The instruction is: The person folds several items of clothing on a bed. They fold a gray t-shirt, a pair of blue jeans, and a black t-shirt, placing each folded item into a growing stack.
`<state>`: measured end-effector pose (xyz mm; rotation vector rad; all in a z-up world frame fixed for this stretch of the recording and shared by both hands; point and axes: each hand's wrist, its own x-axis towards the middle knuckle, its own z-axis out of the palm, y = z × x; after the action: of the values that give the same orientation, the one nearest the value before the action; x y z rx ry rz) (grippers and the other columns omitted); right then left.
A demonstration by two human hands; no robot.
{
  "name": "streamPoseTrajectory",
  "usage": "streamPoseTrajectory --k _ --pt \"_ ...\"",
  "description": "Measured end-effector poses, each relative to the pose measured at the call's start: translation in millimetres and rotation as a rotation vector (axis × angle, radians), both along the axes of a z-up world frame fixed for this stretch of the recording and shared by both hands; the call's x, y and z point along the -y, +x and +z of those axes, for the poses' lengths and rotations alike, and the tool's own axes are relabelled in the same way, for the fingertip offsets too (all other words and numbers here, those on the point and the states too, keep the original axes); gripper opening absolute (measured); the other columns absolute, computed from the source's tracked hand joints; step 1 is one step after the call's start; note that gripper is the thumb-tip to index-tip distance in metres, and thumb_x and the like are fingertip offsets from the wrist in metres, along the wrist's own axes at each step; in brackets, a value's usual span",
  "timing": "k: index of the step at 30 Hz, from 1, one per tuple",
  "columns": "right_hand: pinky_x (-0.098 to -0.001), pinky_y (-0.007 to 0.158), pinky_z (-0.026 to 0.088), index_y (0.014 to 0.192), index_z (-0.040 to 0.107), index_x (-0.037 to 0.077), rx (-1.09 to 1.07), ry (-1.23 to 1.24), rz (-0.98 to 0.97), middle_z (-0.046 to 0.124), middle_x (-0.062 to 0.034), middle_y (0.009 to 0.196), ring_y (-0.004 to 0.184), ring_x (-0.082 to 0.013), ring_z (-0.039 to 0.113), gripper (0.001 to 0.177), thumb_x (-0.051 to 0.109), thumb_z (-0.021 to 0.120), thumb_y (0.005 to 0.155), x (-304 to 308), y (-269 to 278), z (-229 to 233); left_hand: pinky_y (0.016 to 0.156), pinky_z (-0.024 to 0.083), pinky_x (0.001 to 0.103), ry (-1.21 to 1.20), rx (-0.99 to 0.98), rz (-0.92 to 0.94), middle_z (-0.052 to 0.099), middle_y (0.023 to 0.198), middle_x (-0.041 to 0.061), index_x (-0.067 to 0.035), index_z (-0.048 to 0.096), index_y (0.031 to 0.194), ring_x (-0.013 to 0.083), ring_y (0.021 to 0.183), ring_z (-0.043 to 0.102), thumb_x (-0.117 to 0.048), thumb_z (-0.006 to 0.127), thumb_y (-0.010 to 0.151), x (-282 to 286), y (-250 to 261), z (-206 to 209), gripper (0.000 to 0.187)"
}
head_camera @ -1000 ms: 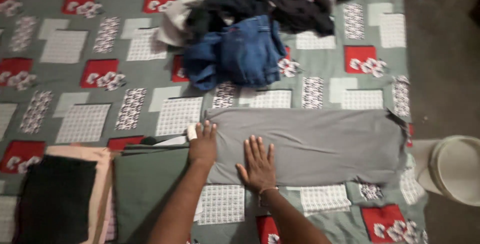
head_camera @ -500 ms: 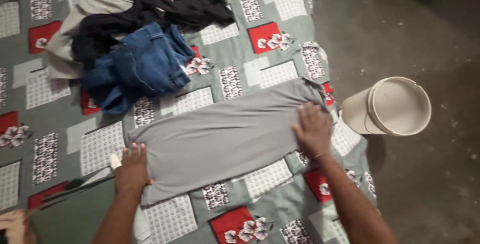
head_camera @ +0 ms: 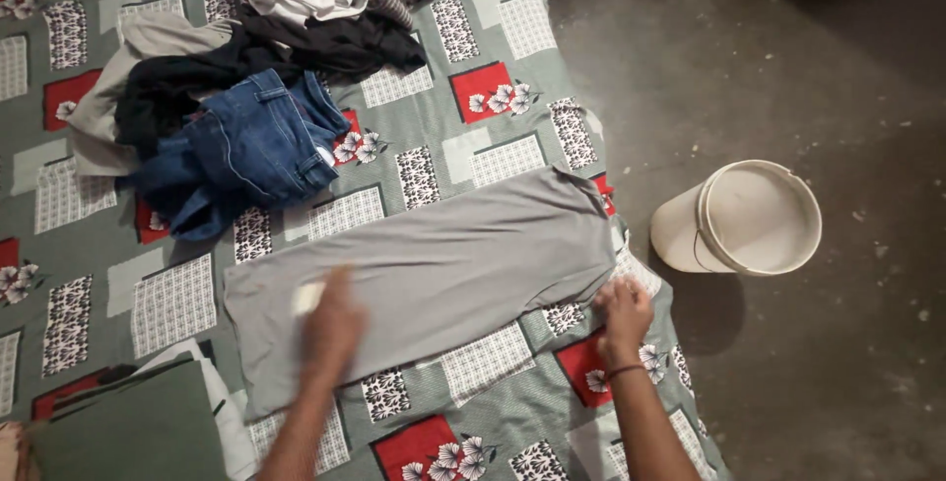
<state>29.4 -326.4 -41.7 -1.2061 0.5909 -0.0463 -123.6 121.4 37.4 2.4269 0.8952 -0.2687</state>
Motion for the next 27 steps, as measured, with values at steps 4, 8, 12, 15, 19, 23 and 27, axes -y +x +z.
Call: streamPoseTrajectory --k 4,8,12,15,19,23,27 --pt "-0.0421 0.083 0.057 0.117 0.054 0.001 -0.264 0.303 0.105 0.06 -0.0095 0.094 0.081 -0.0233 0.064 0.039 0.033 0.071 0.1 16.9 6.2 -11.8 0.107 0.049 0.032 -0.535 0.56 -0.047 0.069 0.135 0.018 -0.001 0.06 0.141 0.0238 0.126 0.066 0.007 0.055 0.08 128.1 90.2 -39.6 0.061" --pt "-0.0432 0.076 0.059 0.107 0.059 0.005 -0.418 0.217 0.165 0.06 -0.003 0.083 0.071 -0.0191 0.063 0.036 0.032 0.075 0.09 11.2 33.0 -9.7 0.094 0.05 0.037 -1.344 0.585 0.294 0.052 0.153 0.019 -0.002 0.04 0.154 0.0278 0.139 0.054 0.004 0.05 0.084 217.4 145.8 -68.3 0.071" --pt "-0.0424 0.067 0.051 0.108 0.058 0.008 -0.314 0.171 0.269 0.057 -0.0017 0.083 0.068 -0.0197 0.056 0.036 0.024 0.082 0.086 -19.3 53.0 4.8 0.111 0.047 0.04 -1.569 0.57 0.503 0.046 0.158 0.021 -0.001 0.029 0.157 0.0308 0.142 0.05 -0.007 0.054 0.091 252.0 155.1 -83.1 0.071" --pt "-0.0419 0.066 0.05 0.111 0.059 0.006 -0.088 -0.124 0.38 0.064 -0.0046 0.089 0.073 -0.0233 0.061 0.038 0.014 0.08 0.081 -42.7 57.9 27.5 0.111 0.047 0.043 -1.676 0.545 0.606 0.047 0.156 0.02 -0.004 0.027 0.158 0.0307 0.14 0.052 -0.018 0.055 0.096 254.3 148.8 -90.9 0.07" --pt "-0.041 0.073 0.057 0.121 0.061 0.003 0.464 -0.72 0.614 0.069 -0.01 0.099 0.086 -0.0301 0.068 0.048 0.005 0.076 0.076 -90.5 43.1 67.7 0.108 0.047 0.048 -1.756 0.491 0.681 0.05 0.152 0.012 -0.009 0.033 0.156 0.0285 0.132 0.055 -0.046 0.051 0.096 217.3 135.0 -96.5 0.073" --pt "-0.044 0.078 0.056 0.142 0.057 0.007 0.721 -0.966 1.044 0.066 -0.0182 0.112 0.096 -0.039 0.066 0.067 0.005 0.069 0.076 -137.0 17.2 101.7 0.103 0.05 0.048 -1.658 0.572 0.777 0.059 0.142 0.014 -0.009 0.046 0.149 0.0281 0.123 0.06 -0.063 0.047 0.095 163.6 115.3 -96.3 0.077" --pt "-0.0441 0.09 0.054 0.142 0.056 0.013 0.603 -0.944 1.237 0.068 -0.0142 0.114 0.101 -0.0336 0.068 0.066 0.031 0.08 0.083 -154.1 2.6 111.9 0.091 0.056 0.047 -1.615 0.541 0.816 0.069 0.124 0.014 -0.004 0.059 0.137 0.0275 0.109 0.067 -0.058 0.059 0.093 136.0 92.8 -84.4 0.069"
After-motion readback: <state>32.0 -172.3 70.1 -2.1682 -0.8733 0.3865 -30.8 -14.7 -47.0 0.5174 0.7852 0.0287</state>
